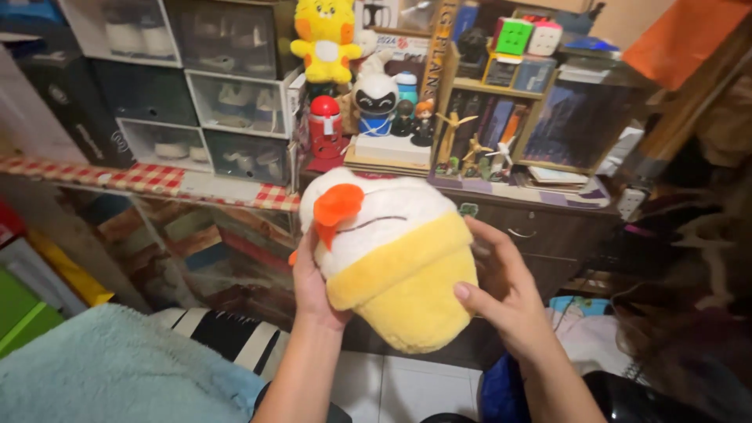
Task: The recorder organizes various toys, including slippers, plushies, and a toy truck, by placing them into storage bins or onto a shelf.
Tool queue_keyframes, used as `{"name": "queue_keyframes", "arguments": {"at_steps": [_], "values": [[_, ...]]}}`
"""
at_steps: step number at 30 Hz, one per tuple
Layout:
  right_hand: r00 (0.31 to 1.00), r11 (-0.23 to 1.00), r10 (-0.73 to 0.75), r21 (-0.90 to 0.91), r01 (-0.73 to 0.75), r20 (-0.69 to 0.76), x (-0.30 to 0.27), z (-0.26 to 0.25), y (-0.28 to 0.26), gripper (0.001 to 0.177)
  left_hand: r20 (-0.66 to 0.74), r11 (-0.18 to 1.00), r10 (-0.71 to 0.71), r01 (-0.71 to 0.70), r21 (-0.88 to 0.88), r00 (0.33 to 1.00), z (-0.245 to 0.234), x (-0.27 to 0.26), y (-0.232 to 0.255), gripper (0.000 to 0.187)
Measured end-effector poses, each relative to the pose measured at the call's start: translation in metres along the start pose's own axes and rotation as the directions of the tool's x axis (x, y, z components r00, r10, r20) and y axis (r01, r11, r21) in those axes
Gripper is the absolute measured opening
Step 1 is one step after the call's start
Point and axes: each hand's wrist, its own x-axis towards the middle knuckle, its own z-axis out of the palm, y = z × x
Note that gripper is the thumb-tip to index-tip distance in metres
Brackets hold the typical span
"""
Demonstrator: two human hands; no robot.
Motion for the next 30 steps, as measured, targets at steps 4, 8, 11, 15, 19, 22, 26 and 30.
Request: {"name": "queue_keyframes", "arguments": {"at_steps": [4, 8, 11, 15, 19, 22, 26, 30], "values": [[0.956, 0.947, 0.246, 0.172, -0.272, 0.157, 0.021, 0.006, 0.016, 0.080, 0.016, 0.999, 0.028, -0.027, -0.047, 0.999, -0.013, 0.021, 0.008, 0.054], [0.878, 0.871, 0.394, 0.196, -0.451, 0.273, 0.045, 0.003, 0.049, 0.089, 0.021, 0.998, 0.013, -0.014, 0.060, 1.000, -0.037, 0.042, 0.021, 0.051], [0.890, 0.856, 0.375, 0.272, -0.439, 0.258, 0.064, 0.009, 0.080, 0.081, 0.128, 0.987, 0.000, -0.020, 0.157, 0.992, -0.082, 0.075, 0.019, 0.047], [0.862, 0.884, 0.355, 0.172, -0.436, 0.362, 0.092, 0.009, 0.131, 0.083, 0.230, 0.965, -0.209, 0.162, 0.205, 0.951, -0.065, 0.124, 0.024, 0.055], [0.968, 0.937, 0.247, 0.245, -0.249, 0.039, 0.144, 0.010, 0.166, 0.080, -0.013, 0.809, 0.215, -0.170, 0.563, 0.977, -0.012, 0.160, 0.022, 0.075], [0.984, 0.965, 0.177, 0.198, -0.170, -0.019, 0.182, 0.007, 0.183, 0.080, 0.074, 0.654, 0.422, -0.360, 0.665, 0.903, 0.017, 0.181, 0.023, 0.093], [0.982, 0.945, 0.190, 0.268, -0.188, 0.021, 0.217, 0.008, 0.205, 0.078, 0.297, 0.553, 0.185, -0.349, 0.757, 0.937, 0.025, 0.213, 0.026, 0.096], [0.965, 0.912, 0.253, 0.318, -0.260, 0.067, 0.254, 0.011, 0.220, 0.075, 0.118, 0.602, 0.144, -0.182, 0.777, 0.982, 0.046, 0.246, 0.040, 0.096]]}}
